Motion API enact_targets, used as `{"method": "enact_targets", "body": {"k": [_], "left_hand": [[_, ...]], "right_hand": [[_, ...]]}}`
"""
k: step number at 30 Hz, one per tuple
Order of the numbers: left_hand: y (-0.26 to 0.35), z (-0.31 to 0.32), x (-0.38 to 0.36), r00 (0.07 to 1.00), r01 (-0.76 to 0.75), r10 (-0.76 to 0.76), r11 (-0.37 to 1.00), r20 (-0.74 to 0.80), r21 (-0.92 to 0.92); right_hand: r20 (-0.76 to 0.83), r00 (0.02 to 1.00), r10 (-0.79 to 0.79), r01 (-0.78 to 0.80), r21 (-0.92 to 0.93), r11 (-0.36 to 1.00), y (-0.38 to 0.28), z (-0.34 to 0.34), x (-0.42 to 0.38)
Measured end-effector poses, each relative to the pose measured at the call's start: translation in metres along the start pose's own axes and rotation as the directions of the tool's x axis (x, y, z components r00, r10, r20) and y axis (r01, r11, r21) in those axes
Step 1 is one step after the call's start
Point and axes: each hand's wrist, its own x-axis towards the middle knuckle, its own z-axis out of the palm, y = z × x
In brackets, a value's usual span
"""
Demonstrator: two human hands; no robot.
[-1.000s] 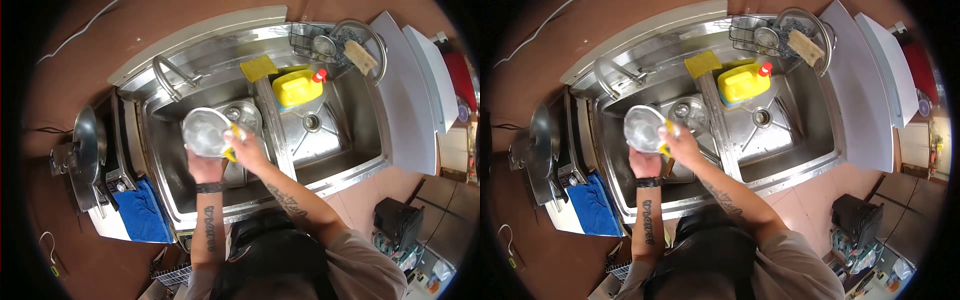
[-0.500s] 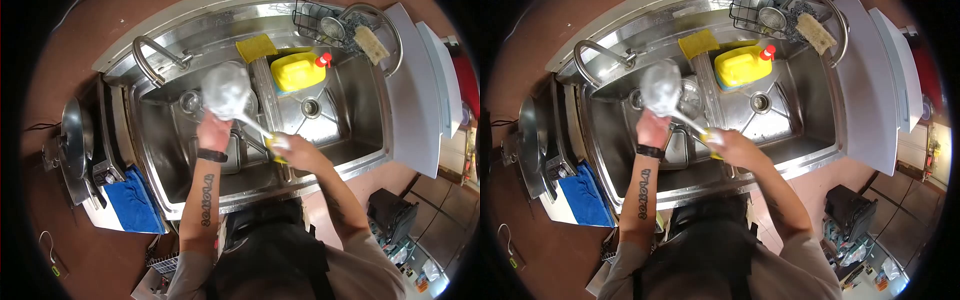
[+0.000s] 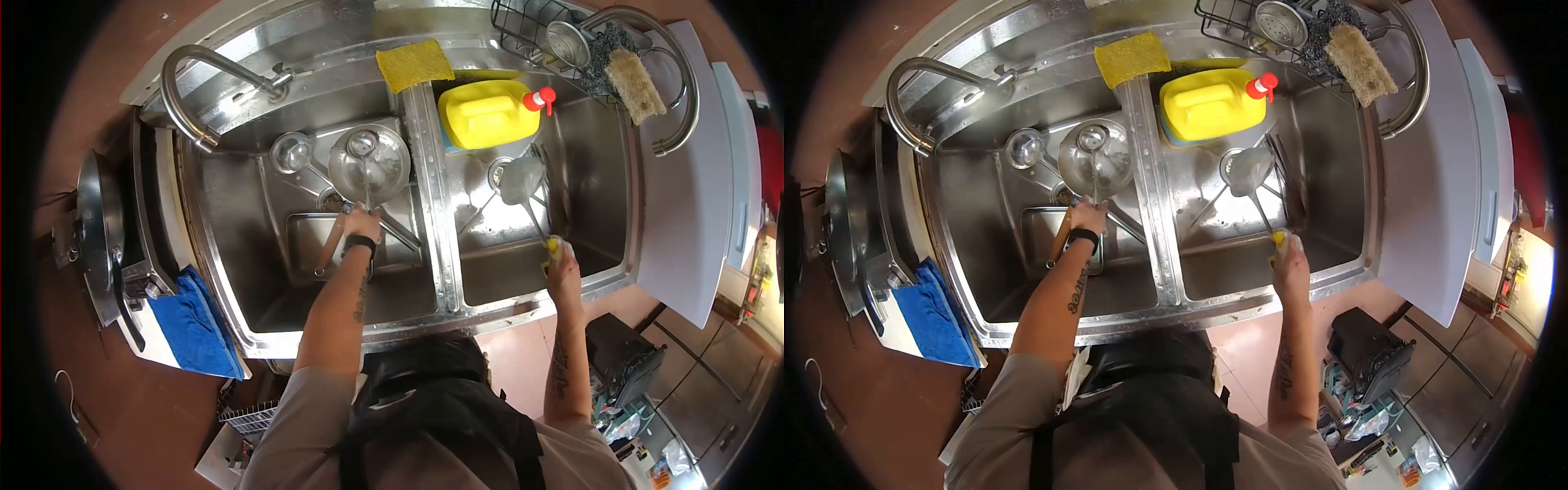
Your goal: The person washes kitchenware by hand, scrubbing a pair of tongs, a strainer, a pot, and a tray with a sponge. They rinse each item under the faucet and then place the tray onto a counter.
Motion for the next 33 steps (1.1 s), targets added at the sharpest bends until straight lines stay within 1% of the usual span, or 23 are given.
{"method": "enact_targets", "body": {"k": [3, 4, 5, 6, 7, 8, 9, 10, 11, 12, 14, 16, 17, 18, 21, 23, 24, 26, 28, 30, 31, 32, 33], "left_hand": [[0.001, -0.03, 0.001, 0.993, -0.12, 0.12, 0.991, 0.0, 0.065], [-0.009, -0.027, 0.014, 0.992, -0.113, 0.117, 0.992, 0.057, -0.058], [-0.019, -0.022, 0.027, 0.981, -0.019, 0.086, 0.935, 0.174, -0.354], [-0.027, -0.021, 0.034, 0.95, 0.163, 0.051, 0.76, 0.308, -0.629], [-0.028, -0.032, 0.027, 0.912, 0.308, 0.052, 0.566, 0.406, -0.765], [-0.028, -0.042, 0.016, 0.919, 0.295, 0.054, 0.566, 0.391, -0.77], [-0.03, -0.052, 0.002, 0.915, 0.312, 0.08, 0.477, 0.395, -0.821], [-0.031, -0.063, -0.016, 0.911, 0.332, 0.106, 0.386, 0.398, -0.861], [-0.021, -0.078, -0.039, 0.94, 0.298, 0.034, 0.407, 0.34, -0.864], [-0.011, -0.09, -0.066, 0.96, 0.266, -0.038, 0.429, 0.277, -0.863], [-0.005, -0.098, -0.108, 0.995, -0.036, 0.098, 0.466, 0.011, -0.884], [-0.005, -0.102, -0.135, 0.979, -0.124, 0.204, 0.502, -0.022, -0.856], [0.025, -0.131, -0.164, 0.978, 0.09, 0.143, 0.379, 0.155, -0.921], [0.025, -0.124, -0.168, 0.98, -0.057, 0.195, 0.46, 0.038, -0.886], [0.013, -0.117, -0.165, 0.974, -0.215, 0.142, 0.368, -0.174, -0.904], [-0.009, -0.117, -0.17, 0.97, 0.065, 0.212, 0.241, 0.118, -0.968], [-0.013, -0.115, -0.173, 0.971, 0.059, 0.212, 0.228, 0.108, -0.972], [-0.018, -0.109, -0.183, 0.944, -0.118, 0.329, 0.431, 0.034, -0.895], [-0.017, -0.118, -0.19, 0.942, -0.149, 0.337, 0.448, 0.012, -0.881], [-0.028, -0.132, -0.18, 0.91, -0.193, 0.406, 0.594, 0.084, -0.781], [-0.025, -0.15, -0.175, 0.89, 0.03, 0.359, 0.57, 0.282, -0.821], [-0.022, -0.153, -0.168, 0.891, 0.028, 0.359, 0.566, 0.277, -0.824], [-0.019, -0.154, -0.161, 0.928, 0.079, 0.295, 0.438, 0.227, -0.896]], "right_hand": [[-0.079, 0.994, 0.08, -0.07, 0.125, 0.99, -0.043, -0.004, 0.018], [-0.109, 0.988, 0.113, -0.086, 0.224, 0.971, -0.051, -0.006, 0.02], [-0.137, 0.982, 0.128, -0.093, 0.235, 0.967, -0.042, 0.006, 0.019], [-0.14, 0.982, 0.124, -0.088, 0.239, 0.967, -0.051, 0.006, 0.021], [-0.055, 0.966, 0.252, -0.179, 0.56, 0.809, -0.071, 0.008, 0.026], [0.067, 0.94, 0.335, -0.25, 0.804, 0.54, -0.09, 0.013, 0.032], [0.229, 0.893, 0.386, -0.342, 0.904, 0.255, -0.104, 0.022, 0.037], [0.268, 0.912, 0.31, -0.384, 0.825, 0.416, -0.12, 0.024, 0.04], [0.308, 0.912, 0.27, -0.398, 0.823, 0.405, -0.139, 0.033, 0.045], [0.39, 0.89, 0.237, -0.449, 0.839, 0.306, -0.164, 0.048, 0.05], [0.548, 0.817, 0.181, -0.564, 0.825, 0.046, -0.209, 0.083, 0.061], [0.643, 0.761, 0.087, -0.609, 0.755, -0.243, -0.242, 0.129, 0.068], [0.667, 0.745, -0.019, -0.613, 0.672, -0.415, -0.264, 0.137, 0.068], [0.761, 0.624, -0.181, -0.747, 0.511, -0.425, -0.275, 0.138, 0.063], [0.71, 0.638, -0.299, -0.755, 0.5, -0.424, -0.297, 0.131, 0.055], [0.641, 0.722, -0.259, -0.691, 0.687, -0.225, -0.312, 0.12, 0.051], [0.641, 0.721, -0.264, -0.691, 0.691, -0.212, -0.318, 0.123, 0.056], [0.552, 0.832, -0.06, -0.54, 0.78, -0.317, -0.328, 0.14, 0.078], [0.469, 0.882, -0.051, -0.453, 0.81, -0.373, -0.318, 0.171, 0.114], [0.52, 0.854, 0.03, -0.503, 0.838, -0.212, -0.324, 0.171, 0.111], [0.515, 0.857, 0.029, -0.498, 0.841, -0.21, -0.334, 0.165, 0.103], [0.52, 0.85, 0.088, -0.499, 0.847, -0.182, -0.344, 0.16, 0.087], [0.521, 0.842, 0.141, -0.501, 0.852, -0.152, -0.353, 0.155, 0.077]]}}
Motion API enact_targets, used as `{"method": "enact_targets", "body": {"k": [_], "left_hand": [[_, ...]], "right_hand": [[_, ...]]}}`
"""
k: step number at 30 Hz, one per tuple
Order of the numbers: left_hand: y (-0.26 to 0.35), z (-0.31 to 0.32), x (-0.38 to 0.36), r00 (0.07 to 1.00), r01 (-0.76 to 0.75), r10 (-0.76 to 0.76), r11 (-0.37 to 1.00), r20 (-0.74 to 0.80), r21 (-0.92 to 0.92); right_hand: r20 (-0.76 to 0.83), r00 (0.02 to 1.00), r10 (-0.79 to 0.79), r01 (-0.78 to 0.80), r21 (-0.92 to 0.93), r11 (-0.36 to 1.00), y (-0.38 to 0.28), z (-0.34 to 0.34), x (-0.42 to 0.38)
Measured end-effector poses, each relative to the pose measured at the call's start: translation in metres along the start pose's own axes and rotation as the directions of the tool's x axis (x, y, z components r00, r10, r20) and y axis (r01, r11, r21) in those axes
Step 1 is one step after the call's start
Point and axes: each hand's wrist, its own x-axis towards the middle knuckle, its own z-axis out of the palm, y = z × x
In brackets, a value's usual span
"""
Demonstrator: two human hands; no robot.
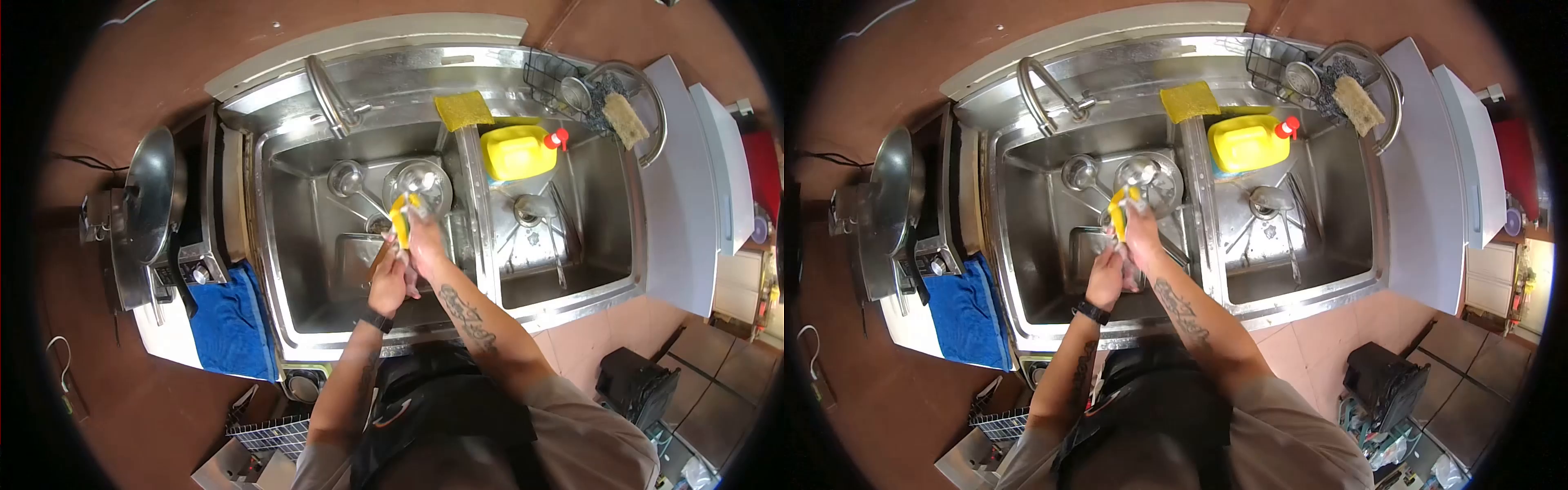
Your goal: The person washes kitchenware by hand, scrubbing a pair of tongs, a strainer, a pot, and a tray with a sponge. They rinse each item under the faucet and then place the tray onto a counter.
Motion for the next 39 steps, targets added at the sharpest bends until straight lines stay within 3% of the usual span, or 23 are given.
{"method": "enact_targets", "body": {"k": [1, 2, 3, 4, 5, 7, 9, 11, 13, 17, 19, 20, 21, 23, 27, 29, 30, 31, 32, 33, 35, 37, 39], "left_hand": [[0.0, 0.0, 0.007, 0.996, -0.023, 0.009, 0.988, -0.088, -0.154], [-0.03, 0.0, 0.028, 0.919, -0.324, 0.337, 0.941, -0.202, 0.099], [-0.019, 0.005, 0.018, 0.919, -0.325, 0.338, 0.941, -0.203, 0.095], [0.004, 0.012, 0.004, 0.958, -0.211, 0.211, 0.977, -0.197, 0.022], [0.017, 0.018, -0.003, 0.981, -0.092, 0.083, 0.995, -0.174, -0.045], [0.007, 0.032, -0.005, 0.962, -0.182, 0.151, 0.975, -0.226, -0.124], [0.004, 0.036, -0.01, 0.986, -0.028, -0.015, 0.966, -0.166, -0.258], [0.003, 0.04, -0.017, 0.987, -0.016, -0.019, 0.975, -0.157, -0.223], [-0.004, 0.04, -0.018, 0.988, 0.037, -0.077, 0.961, -0.135, -0.275], [-0.008, 0.045, -0.013, 0.996, 0.039, -0.064, 0.949, -0.069, -0.312], [0.003, 0.049, -0.017, 0.992, 0.101, -0.122, 0.928, -0.038, -0.358], [0.007, 0.051, -0.023, 0.981, 0.173, -0.192, 0.9, -0.009, -0.4], [0.011, 0.054, -0.026, 0.981, 0.174, -0.194, 0.9, -0.01, -0.399], [0.02, 0.064, -0.025, 0.976, 0.191, -0.21, 0.736, 0.05, -0.65], [0.024, 0.073, -0.021, 0.977, 0.143, -0.213, 0.739, -0.027, -0.659], [0.017, 0.069, -0.021, 0.979, 0.187, -0.198, 0.738, 0.056, -0.649], [0.017, 0.07, -0.022, 0.98, 0.183, -0.193, 0.737, 0.058, -0.65], [0.016, 0.07, -0.025, 0.977, 0.194, -0.21, 0.775, 0.044, -0.602], [0.015, 0.068, -0.029, 0.974, 0.203, -0.226, 0.81, 0.027, -0.551], [0.013, 0.065, -0.028, 0.976, 0.194, -0.217, 0.81, 0.024, -0.553], [0.006, 0.049, -0.027, 0.971, 0.233, -0.231, 0.877, 0.056, -0.419], [0.013, 0.037, -0.025, 0.977, 0.186, -0.201, 0.965, -0.066, -0.186], [0.017, 0.016, -0.013, 1.0, 0.004, -0.003, 0.997, -0.016, 0.075]], "right_hand": [[0.01, 1.0, -0.003, 0.003, -0.006, 1.0, -0.003, 0.003, -0.003], [0.168, 0.98, 0.108, -0.123, 0.082, 0.989, -0.007, 0.0, -0.008], [0.326, 0.924, 0.198, -0.257, 0.148, 0.955, -0.012, -0.006, -0.011], [0.453, 0.879, 0.151, -0.249, 0.165, 0.954, -0.02, -0.013, -0.011], [0.456, 0.879, 0.141, -0.238, 0.163, 0.957, -0.022, -0.012, -0.01], [0.343, 0.937, -0.062, -0.029, 0.254, 0.967, -0.022, -0.007, -0.009], [0.281, 0.955, -0.099, -0.002, 0.34, 0.941, -0.021, -0.006, 0.0], [-0.086, 0.989, -0.124, 0.151, 0.585, 0.797, -0.012, -0.019, 0.026], [-0.054, 0.979, -0.197, 0.187, 0.629, 0.755, -0.02, -0.02, 0.021], [0.021, 0.986, -0.166, 0.151, 0.323, 0.934, -0.01, -0.032, 0.002], [0.352, 0.936, -0.007, -0.134, 0.374, 0.918, -0.021, -0.037, -0.005], [0.309, 0.95, -0.044, -0.039, 0.257, 0.966, -0.025, -0.038, -0.005], [0.308, 0.95, -0.043, -0.04, 0.259, 0.965, -0.024, -0.038, -0.004], [0.249, 0.957, -0.147, 0.049, 0.36, 0.932, -0.025, -0.036, 0.001], [0.372, 0.909, -0.19, -0.044, 0.538, 0.842, -0.02, -0.045, 0.01], [0.332, 0.932, -0.148, -0.033, 0.482, 0.876, -0.025, -0.039, 0.007], [0.327, 0.943, -0.067, 0.006, 0.184, 0.983, -0.02, -0.047, 0.022], [0.423, 0.897, -0.131, 0.232, -0.197, 0.953, -0.017, -0.057, 0.032], [0.514, 0.836, -0.193, 0.51, -0.597, 0.619, -0.015, -0.067, 0.042], [0.595, 0.763, -0.252, 0.644, -0.733, 0.218, -0.02, -0.068, 0.044], [0.41, 0.873, -0.263, 0.427, -0.386, 0.817, -0.024, -0.064, 0.05], [0.52, 0.783, -0.342, 0.601, -0.487, 0.634, -0.035, -0.07, 0.061], [0.456, 0.843, -0.286, 0.499, -0.861, 0.098, -0.09, -0.034, 0.015]]}}
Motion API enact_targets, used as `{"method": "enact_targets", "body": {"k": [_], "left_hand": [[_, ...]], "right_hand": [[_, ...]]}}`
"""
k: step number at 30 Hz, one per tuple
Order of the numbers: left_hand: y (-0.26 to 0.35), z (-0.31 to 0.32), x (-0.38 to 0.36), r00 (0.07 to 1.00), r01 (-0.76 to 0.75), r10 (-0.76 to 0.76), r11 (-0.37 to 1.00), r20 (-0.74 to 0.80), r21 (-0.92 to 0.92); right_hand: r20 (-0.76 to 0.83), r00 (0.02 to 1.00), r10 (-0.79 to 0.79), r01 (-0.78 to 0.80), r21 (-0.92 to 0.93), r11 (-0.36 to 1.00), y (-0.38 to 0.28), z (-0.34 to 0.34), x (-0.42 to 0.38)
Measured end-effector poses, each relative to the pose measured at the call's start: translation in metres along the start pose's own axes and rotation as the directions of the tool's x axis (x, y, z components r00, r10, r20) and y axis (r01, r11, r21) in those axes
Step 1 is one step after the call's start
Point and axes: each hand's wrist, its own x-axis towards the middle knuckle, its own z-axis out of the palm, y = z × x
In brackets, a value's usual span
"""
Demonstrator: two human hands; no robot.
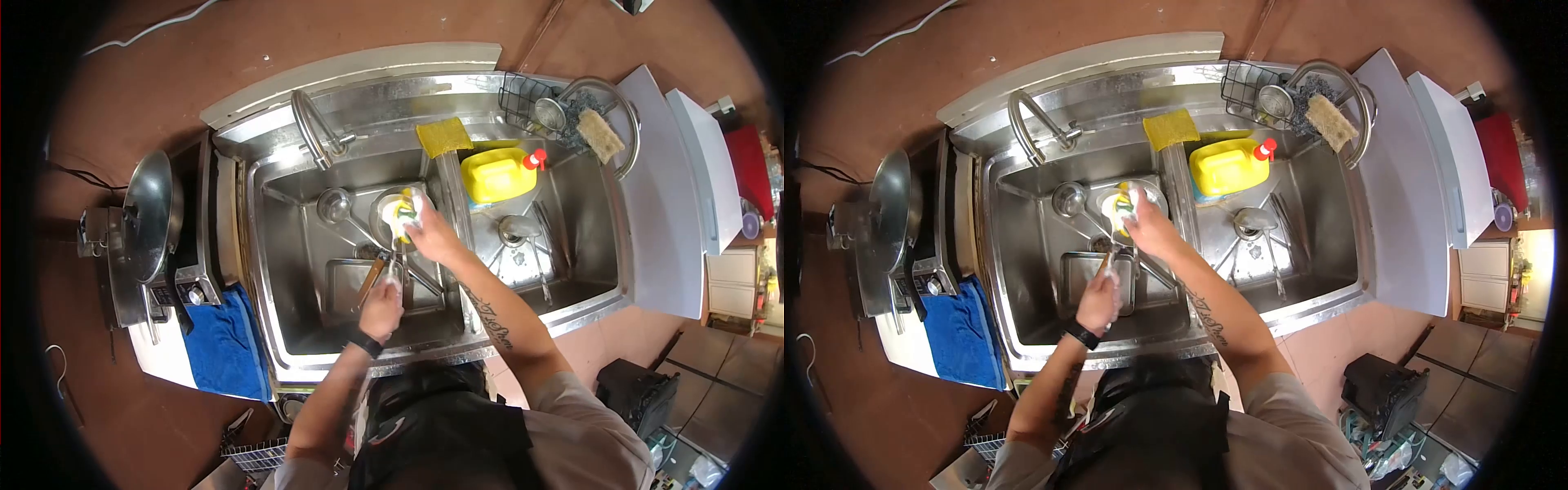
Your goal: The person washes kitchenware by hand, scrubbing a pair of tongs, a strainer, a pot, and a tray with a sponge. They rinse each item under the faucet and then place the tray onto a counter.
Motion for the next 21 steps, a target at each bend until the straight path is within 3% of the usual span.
{"method": "enact_targets", "body": {"k": [1, 2, 3, 4, 5, 6, 7, 8, 10, 11, 12, 14, 15, 16, 17, 18, 19, 20, 21], "left_hand": [[-0.01, -0.012, 0.011, 1.0, -0.001, 0.001, 1.0, -0.002, -0.002], [-0.026, -0.024, 0.024, 0.98, -0.186, 0.199, 0.944, -0.021, 0.273], [-0.026, -0.035, 0.029, 0.954, -0.273, 0.3, 0.874, -0.005, 0.401], [-0.021, -0.043, 0.032, 0.917, -0.344, 0.398, 0.78, 0.01, 0.523], [-0.019, -0.053, 0.031, 0.891, -0.315, 0.444, 0.45, 0.097, 0.836], [-0.011, -0.055, 0.022, 0.878, -0.232, 0.435, 0.024, 0.199, 0.972], [0.047, -0.035, -0.002, 0.981, -0.048, 0.193, 0.151, 0.018, 0.987], [0.06, -0.029, -0.009, 0.984, -0.049, 0.178, 0.146, 0.022, 0.988], [0.076, -0.024, -0.013, 0.98, -0.095, 0.186, 0.118, 0.072, 0.988], [0.059, -0.033, -0.004, 0.974, -0.081, 0.219, 0.115, 0.055, 0.99], [0.053, -0.039, -0.002, 0.972, -0.082, 0.227, 0.116, 0.054, 0.99], [0.042, -0.057, 0.0, 0.939, -0.285, 0.336, 0.624, 0.08, 0.728], [0.005, -0.069, 0.018, 0.951, -0.301, 0.302, 0.87, 0.061, 0.391], [0.005, -0.063, 0.011, 0.955, -0.289, 0.293, 0.874, 0.051, 0.39], [0.013, -0.045, 0.005, 0.988, -0.157, 0.156, 0.974, 0.021, 0.164], [0.022, -0.029, 0.003, 0.999, -0.016, 0.018, 0.997, 0.031, -0.07], [0.026, -0.019, -0.002, 0.996, 0.087, -0.081, 0.977, 0.04, -0.195], [0.022, -0.014, 0.001, 0.996, 0.088, -0.081, 0.978, 0.044, -0.19], [0.012, -0.01, 0.002, 0.989, 0.14, -0.115, 0.937, 0.097, -0.319]], "right_hand": [[-0.044, 0.998, -0.049, 0.048, -0.028, 0.998, -0.002, -0.008, 0.007], [-0.081, 0.992, -0.099, 0.094, -0.056, 0.994, -0.004, -0.013, 0.011], [-0.037, 0.985, -0.166, 0.15, -0.275, 0.95, -0.013, -0.023, 0.012], [-0.036, 0.984, -0.174, 0.158, -0.279, 0.947, -0.025, -0.032, 0.016], [0.156, 0.929, -0.336, 0.369, -0.482, 0.795, -0.035, -0.04, 0.019], [0.374, 0.827, -0.42, 0.561, -0.601, 0.569, -0.038, -0.042, 0.019], [0.475, 0.725, -0.499, 0.683, -0.587, 0.434, -0.03, -0.031, 0.025], [0.474, 0.731, -0.491, 0.678, -0.582, 0.448, -0.028, -0.028, 0.025], [0.685, 0.608, -0.401, 0.794, -0.521, 0.313, -0.036, -0.034, 0.033], [0.692, 0.65, -0.314, 0.746, -0.503, 0.436, -0.042, -0.044, 0.043], [0.69, 0.65, -0.317, 0.747, -0.507, 0.429, -0.042, -0.05, 0.049], [0.35, 0.869, -0.35, 0.478, -0.408, 0.778, -0.037, -0.06, 0.055], [0.151, 0.904, -0.4, 0.428, -0.326, 0.843, -0.032, -0.051, 0.047], [0.161, 0.903, -0.398, 0.43, -0.318, 0.845, -0.017, -0.024, 0.04], [-0.093, 0.95, -0.297, 0.297, -0.015, 0.955, 0.002, 0.01, 0.041], [-0.3, 0.948, -0.102, 0.2, 0.317, 0.927, 0.007, 0.033, 0.04], [-0.047, 0.973, 0.225, -0.106, 0.779, 0.618, -0.006, 0.043, 0.032], [0.022, 0.947, 0.321, -0.164, 0.89, 0.426, -0.028, 0.043, 0.022], [0.035, 0.948, 0.315, -0.194, 0.849, 0.492, -0.021, 0.05, 0.022]]}}
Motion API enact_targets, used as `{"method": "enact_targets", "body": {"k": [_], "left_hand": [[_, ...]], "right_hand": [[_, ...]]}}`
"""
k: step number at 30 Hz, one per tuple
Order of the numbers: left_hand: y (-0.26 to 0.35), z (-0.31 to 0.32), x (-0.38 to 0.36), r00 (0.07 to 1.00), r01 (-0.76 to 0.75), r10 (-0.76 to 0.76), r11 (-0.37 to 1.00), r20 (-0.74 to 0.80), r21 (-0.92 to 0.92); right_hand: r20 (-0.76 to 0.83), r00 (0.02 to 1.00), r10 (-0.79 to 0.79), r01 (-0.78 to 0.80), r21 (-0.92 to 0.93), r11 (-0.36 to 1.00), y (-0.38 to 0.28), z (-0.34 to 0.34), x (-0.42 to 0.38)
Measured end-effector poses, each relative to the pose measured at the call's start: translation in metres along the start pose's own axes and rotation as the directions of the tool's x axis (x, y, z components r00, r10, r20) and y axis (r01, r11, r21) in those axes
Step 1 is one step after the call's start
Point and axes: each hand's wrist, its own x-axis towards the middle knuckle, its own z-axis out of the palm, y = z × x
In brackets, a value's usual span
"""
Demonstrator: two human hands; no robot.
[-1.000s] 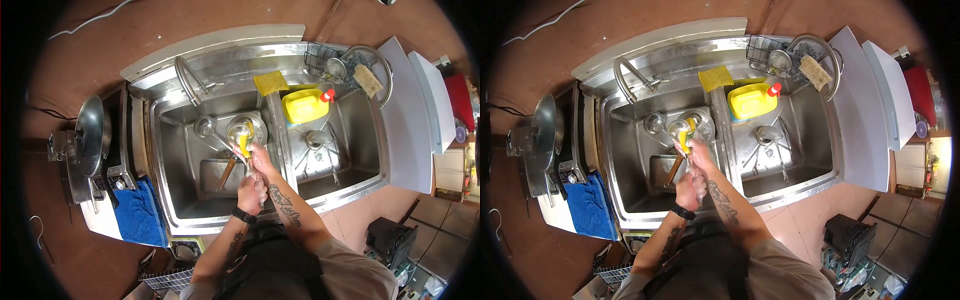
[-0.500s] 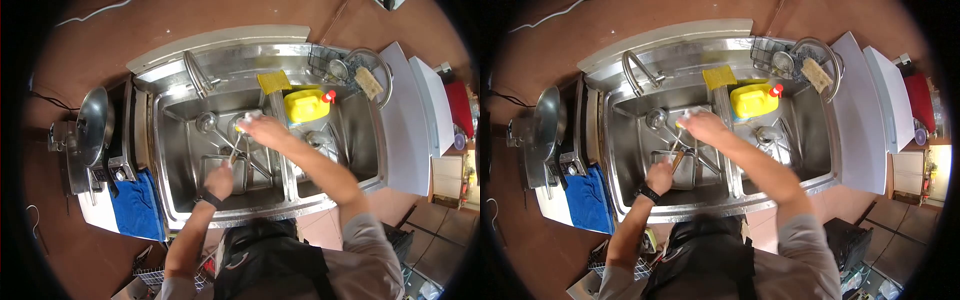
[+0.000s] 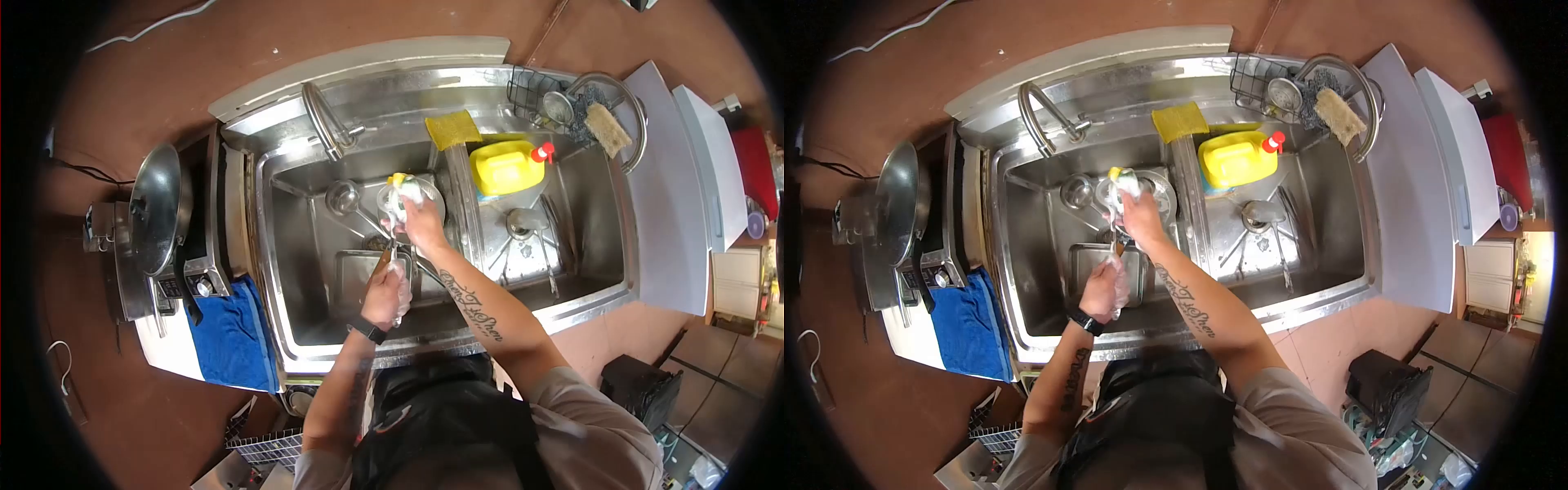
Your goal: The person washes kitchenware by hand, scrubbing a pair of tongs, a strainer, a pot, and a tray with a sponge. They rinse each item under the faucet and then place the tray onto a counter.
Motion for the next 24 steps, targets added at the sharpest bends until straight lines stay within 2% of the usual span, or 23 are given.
{"method": "enact_targets", "body": {"k": [1, 2, 4, 5, 7, 8, 9, 11, 12, 13, 15, 16, 17, 18, 19, 21, 23, 24], "left_hand": [[-0.011, 0.0, 0.001, 0.998, 0.05, -0.044, 0.989, 0.042, -0.14], [-0.02, 0.0, 0.004, 0.997, 0.05, -0.039, 0.98, 0.063, -0.194], [-0.029, 0.004, 0.0, 0.995, 0.084, -0.071, 0.971, 0.066, -0.223], [-0.031, 0.005, 0.003, 0.993, 0.113, -0.098, 0.962, 0.07, -0.248], [-0.04, 0.005, 0.002, 0.985, 0.168, -0.153, 0.946, 0.075, -0.277], [-0.043, 0.006, 0.003, 0.986, 0.161, -0.139, 0.94, 0.093, -0.302], [-0.045, 0.006, 0.003, 0.986, 0.153, -0.123, 0.933, 0.11, -0.325], [-0.041, 0.007, 0.002, 0.987, 0.156, -0.141, 0.936, 0.073, -0.314], [-0.045, -0.001, 0.004, 0.972, 0.214, -0.171, 0.928, 0.163, -0.304], [-0.048, -0.007, 0.003, 0.946, 0.277, -0.208, 0.917, 0.25, -0.286], [-0.047, -0.008, 0.006, 0.938, 0.285, -0.21, 0.92, 0.274, -0.271], [-0.042, -0.008, 0.012, 0.934, 0.278, -0.196, 0.925, 0.301, -0.26], [-0.039, -0.014, 0.019, 0.981, 0.143, -0.094, 0.942, 0.17, -0.303], [-0.049, -0.031, 0.04, 0.994, -0.099, 0.1, 0.995, 0.041, -0.031], [-0.057, -0.044, 0.06, 0.948, -0.3, 0.317, 0.917, -0.025, 0.264], [-0.018, -0.03, 0.061, 0.876, -0.477, 0.482, 0.87, -0.018, 0.126], [0.025, 0.007, 0.043, 0.847, -0.526, 0.53, 0.847, -0.038, 0.075], [0.028, 0.007, 0.053, 0.813, -0.549, 0.581, 0.788, -0.04, 0.28]], "right_hand": [[0.014, 1.0, 0.012, -0.011, -0.085, 0.996, 0.008, -0.003, 0.001], [0.012, 1.0, 0.014, -0.013, -0.087, 0.996, 0.014, -0.006, 0.001], [-0.023, 0.99, 0.138, -0.136, 0.057, 0.989, 0.018, -0.011, -0.008], [-0.022, 0.991, 0.135, -0.134, 0.057, 0.989, 0.019, -0.013, -0.009], [-0.036, 0.98, 0.195, -0.194, 0.014, 0.981, 0.019, -0.015, -0.029], [-0.05, 0.98, 0.195, -0.199, -0.112, 0.974, 0.015, -0.016, -0.042], [-0.051, 0.978, 0.201, -0.206, -0.107, 0.973, 0.041, -0.022, -0.047], [0.021, 0.968, 0.249, -0.249, 0.083, 0.965, 0.105, -0.039, -0.037], [0.253, 0.844, 0.474, -0.534, 0.304, 0.789, 0.027, -0.026, -0.065], [0.254, 0.84, 0.479, -0.54, 0.309, 0.783, 0.03, -0.033, -0.058], [0.311, 0.861, 0.402, -0.49, 0.299, 0.819, 0.037, -0.046, -0.048], [0.28, 0.868, 0.41, -0.481, 0.273, 0.833, 0.036, -0.045, -0.049], [0.281, 0.869, 0.407, -0.479, 0.273, 0.834, 0.035, -0.043, -0.048], [0.273, 0.906, 0.325, -0.387, 0.218, 0.896, 0.034, -0.041, -0.048], [0.268, 0.933, 0.239, -0.288, 0.16, 0.944, 0.033, -0.041, -0.05], [0.265, 0.932, 0.247, -0.294, 0.155, 0.943, 0.019, -0.046, -0.052], [0.202, 0.886, 0.417, -0.387, -0.173, 0.906, 0.001, -0.048, -0.061], [0.261, 0.879, 0.4, -0.388, -0.1, 0.916, 0.008, -0.055, -0.065]]}}
